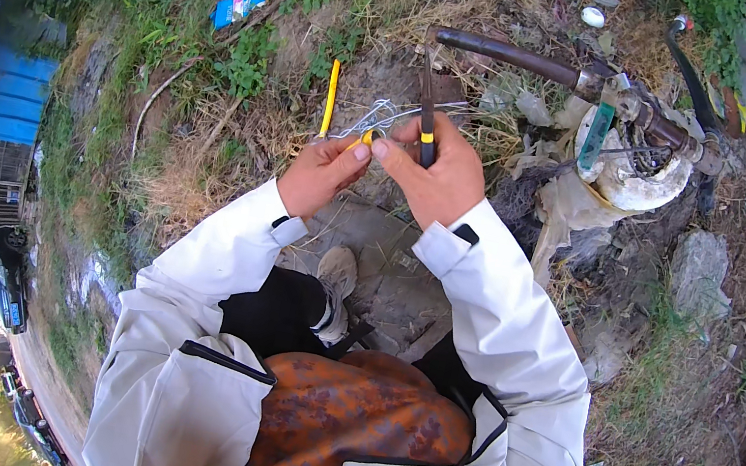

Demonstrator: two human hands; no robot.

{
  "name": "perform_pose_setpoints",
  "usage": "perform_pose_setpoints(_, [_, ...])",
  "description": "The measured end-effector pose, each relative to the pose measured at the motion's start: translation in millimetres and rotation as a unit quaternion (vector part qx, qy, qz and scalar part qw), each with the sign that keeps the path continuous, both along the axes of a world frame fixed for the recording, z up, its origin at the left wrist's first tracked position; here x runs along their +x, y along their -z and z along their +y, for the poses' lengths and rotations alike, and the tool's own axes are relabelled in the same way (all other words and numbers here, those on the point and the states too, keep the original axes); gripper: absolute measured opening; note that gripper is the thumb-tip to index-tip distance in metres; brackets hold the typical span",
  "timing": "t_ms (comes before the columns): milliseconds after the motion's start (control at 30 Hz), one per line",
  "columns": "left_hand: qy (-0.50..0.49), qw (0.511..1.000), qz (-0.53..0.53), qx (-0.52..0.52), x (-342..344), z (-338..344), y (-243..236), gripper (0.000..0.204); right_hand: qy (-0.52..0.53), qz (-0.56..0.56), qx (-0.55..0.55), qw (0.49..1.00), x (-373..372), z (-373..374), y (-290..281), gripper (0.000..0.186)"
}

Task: The person kneels on the ground and uses pliers to strip and adjust a yellow hose connected to a black spray gun. They repeatedly cut, pull, and reattach sections of the hose and a metal fitting, manipulating the components with both hands.

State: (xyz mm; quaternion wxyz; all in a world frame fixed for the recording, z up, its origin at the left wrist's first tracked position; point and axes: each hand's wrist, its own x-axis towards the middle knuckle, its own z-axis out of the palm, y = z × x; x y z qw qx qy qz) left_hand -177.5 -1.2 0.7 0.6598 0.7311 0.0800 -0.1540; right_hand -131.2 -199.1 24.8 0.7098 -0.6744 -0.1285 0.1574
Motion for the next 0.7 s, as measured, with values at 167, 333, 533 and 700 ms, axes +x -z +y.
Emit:
perform_pose_setpoints(167, [0.052,0.991,-0.018,0.12,-2,4,-9,0.038,0.016,-0.009,0.051,0.999,18,12,17,0.021])
perform_pose_setpoints(333, [0.031,0.996,-0.072,0.032,-8,5,0,0.042,0.011,0.115,0.155,0.981,13,21,19,0.014])
perform_pose_setpoints(533, [0.044,0.991,-0.014,-0.128,-7,12,8,0.04,0.038,0.164,0.275,0.947,7,27,24,0.012])
perform_pose_setpoints(700, [0.032,0.998,0.0,-0.059,0,26,11,0.031,0.086,0.122,0.253,0.956,8,25,18,0.011])
